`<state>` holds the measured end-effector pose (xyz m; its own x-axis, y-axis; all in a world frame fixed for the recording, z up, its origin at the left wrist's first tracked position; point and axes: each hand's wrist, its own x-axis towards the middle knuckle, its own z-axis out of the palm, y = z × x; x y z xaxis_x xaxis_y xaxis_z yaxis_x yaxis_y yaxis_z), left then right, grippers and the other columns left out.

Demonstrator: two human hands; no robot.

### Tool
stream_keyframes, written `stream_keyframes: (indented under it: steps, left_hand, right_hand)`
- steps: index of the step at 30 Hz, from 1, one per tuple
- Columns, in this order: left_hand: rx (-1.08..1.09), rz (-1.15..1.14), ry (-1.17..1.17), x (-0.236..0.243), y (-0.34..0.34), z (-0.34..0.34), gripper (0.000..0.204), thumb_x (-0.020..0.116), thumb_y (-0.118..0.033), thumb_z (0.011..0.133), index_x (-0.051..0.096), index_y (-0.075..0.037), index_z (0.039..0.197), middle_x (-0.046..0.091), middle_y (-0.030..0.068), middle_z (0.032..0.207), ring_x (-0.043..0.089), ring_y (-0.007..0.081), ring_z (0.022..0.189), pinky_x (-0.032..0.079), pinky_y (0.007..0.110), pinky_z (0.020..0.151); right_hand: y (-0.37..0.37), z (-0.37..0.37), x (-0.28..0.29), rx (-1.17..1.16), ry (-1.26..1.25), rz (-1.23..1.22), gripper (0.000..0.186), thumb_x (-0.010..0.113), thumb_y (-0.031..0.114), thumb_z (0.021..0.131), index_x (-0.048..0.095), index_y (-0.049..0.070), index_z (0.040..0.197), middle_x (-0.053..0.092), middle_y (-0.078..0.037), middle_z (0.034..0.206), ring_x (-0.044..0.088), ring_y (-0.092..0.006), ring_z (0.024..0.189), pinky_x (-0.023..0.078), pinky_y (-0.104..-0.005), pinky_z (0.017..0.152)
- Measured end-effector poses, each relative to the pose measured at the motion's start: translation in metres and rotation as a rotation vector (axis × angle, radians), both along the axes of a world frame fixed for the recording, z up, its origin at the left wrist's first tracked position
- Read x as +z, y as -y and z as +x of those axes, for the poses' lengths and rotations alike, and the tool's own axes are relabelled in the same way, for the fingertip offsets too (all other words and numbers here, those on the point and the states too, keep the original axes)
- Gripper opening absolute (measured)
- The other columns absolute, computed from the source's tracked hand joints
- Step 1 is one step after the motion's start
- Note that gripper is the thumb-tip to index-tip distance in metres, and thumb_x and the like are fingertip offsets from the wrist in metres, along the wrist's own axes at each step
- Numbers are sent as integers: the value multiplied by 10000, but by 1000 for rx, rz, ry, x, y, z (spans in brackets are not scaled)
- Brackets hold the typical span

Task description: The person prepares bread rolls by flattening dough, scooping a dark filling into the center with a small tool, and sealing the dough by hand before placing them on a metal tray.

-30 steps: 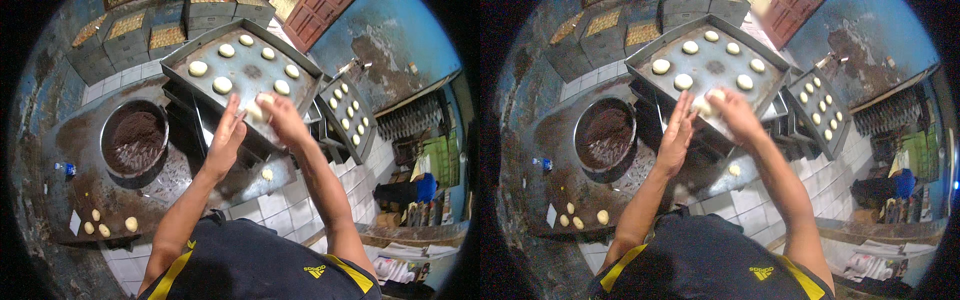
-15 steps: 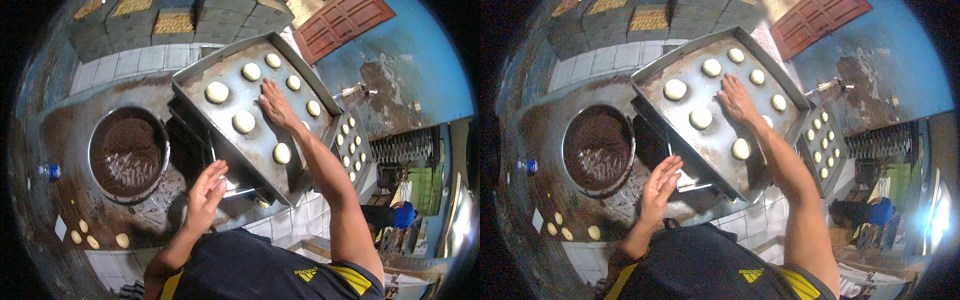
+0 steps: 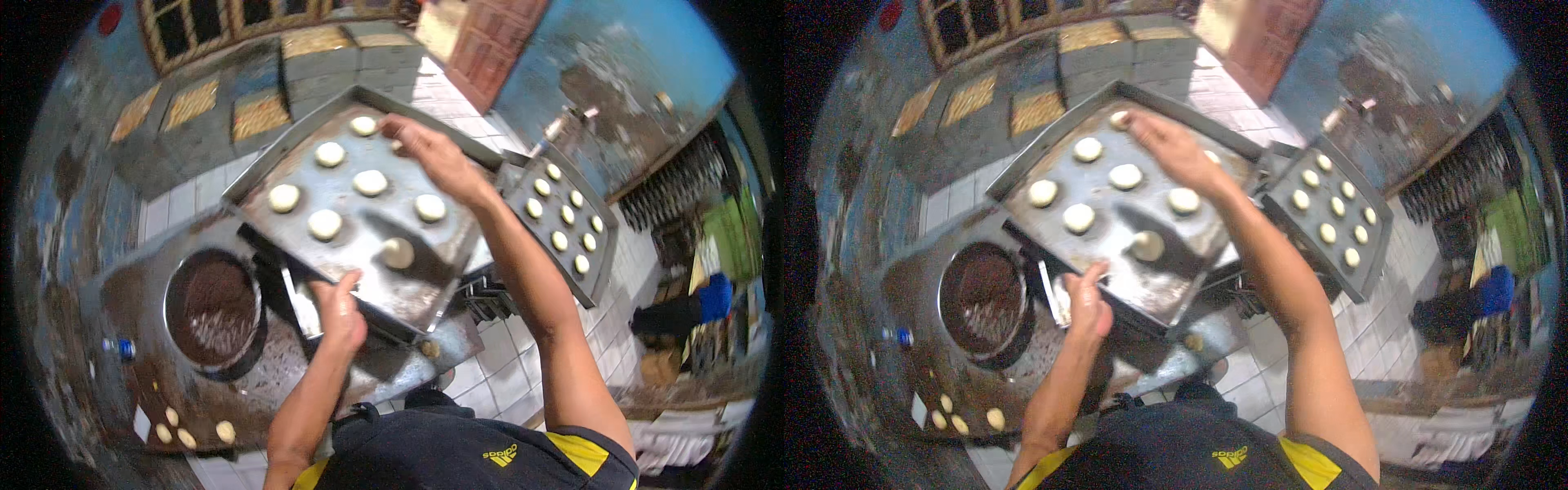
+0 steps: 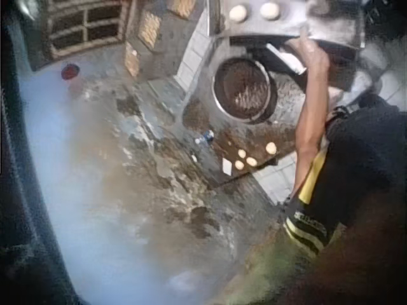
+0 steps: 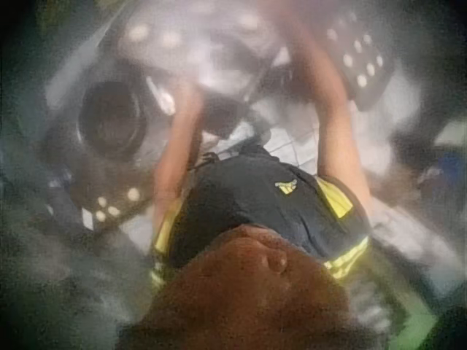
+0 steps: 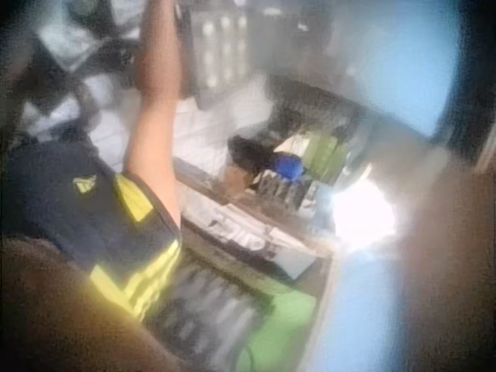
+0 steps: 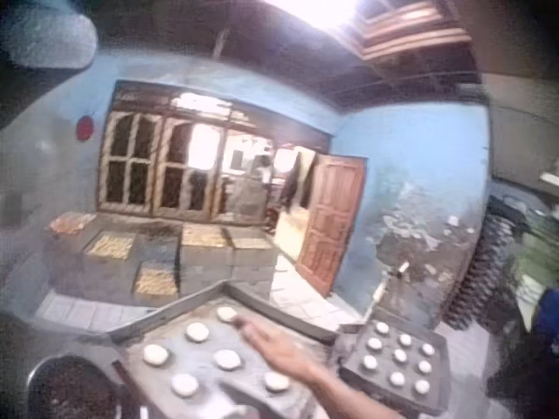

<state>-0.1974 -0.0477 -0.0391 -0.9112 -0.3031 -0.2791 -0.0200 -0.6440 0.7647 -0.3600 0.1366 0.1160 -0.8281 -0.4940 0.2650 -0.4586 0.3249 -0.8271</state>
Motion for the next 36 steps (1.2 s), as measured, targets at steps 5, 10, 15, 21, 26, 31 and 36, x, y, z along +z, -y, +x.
stream_keyframes:
  steps: [5, 10, 15, 21, 26, 31, 36]
  left_hand:
    - [-87, 74, 14, 33, -32, 7, 464, 687, 35, 761, 563, -14, 1205, 633, 101, 1192, 606, 246, 1095, 492, 419, 986]
    - [-202, 95, -78, 79, -141, 11, 326, 668, -4, 796, 583, -13, 1110, 639, 93, 1081, 632, 268, 1032, 514, 427, 969]
    - [-364, 95, -96, 71, -256, -27, 354, 662, -21, 791, 571, -51, 1131, 635, 67, 1001, 658, 229, 877, 573, 383, 776]
    - [-564, -27, -160, 42, -385, -71, 191, 632, -85, 805, 616, -37, 989, 652, 98, 928, 681, 235, 801, 605, 368, 650]
    - [-614, -229, -85, 21, -446, -107, 491, 662, -66, 831, 515, 15, 1292, 633, 142, 1102, 663, 250, 916, 585, 397, 733]
    - [-462, -837, -261, 34, -446, -78, 924, 727, -61, 852, 196, -27, 1607, 528, 205, 1412, 593, 309, 1185, 489, 359, 997]
    - [-365, -646, -69, -17, -431, -57, 732, 633, -98, 857, 379, -1, 1537, 480, 209, 1475, 475, 316, 1349, 366, 389, 1117]
  right_hand:
    - [-111, 157, 20, 56, -360, -55, 498, 698, 247, 953, 580, 13, 1377, 639, -154, 1333, 608, -273, 1241, 477, -405, 1054]
    - [-260, 238, 2, 76, -71, -241, 425, 696, 152, 957, 596, -26, 1330, 652, -164, 1301, 644, -258, 1182, 538, -369, 987]
    - [-347, 303, -11, -118, 30, -346, 391, 696, 114, 947, 607, -27, 1300, 689, -148, 1233, 672, -241, 1121, 534, -355, 972]
    - [-411, 353, -34, -428, 246, -457, 348, 686, 91, 938, 635, 1, 1271, 714, -93, 1182, 668, -187, 1092, 521, -341, 965]
    - [-467, 356, -112, -1189, 111, -411, 333, 596, 162, 1004, 617, 7, 1298, 690, -100, 1221, 632, -193, 1159, 474, -325, 1031]
    - [-504, 321, -230, -1466, 110, -633, 618, 462, 384, 1068, 282, 8, 1524, 319, -165, 1555, 317, -275, 1440, 254, -372, 1186]
    - [-448, 257, -208, -1387, 191, -793, 791, 404, 488, 1082, 116, -36, 1600, 121, -180, 1688, 112, -284, 1558, 109, -376, 1245]
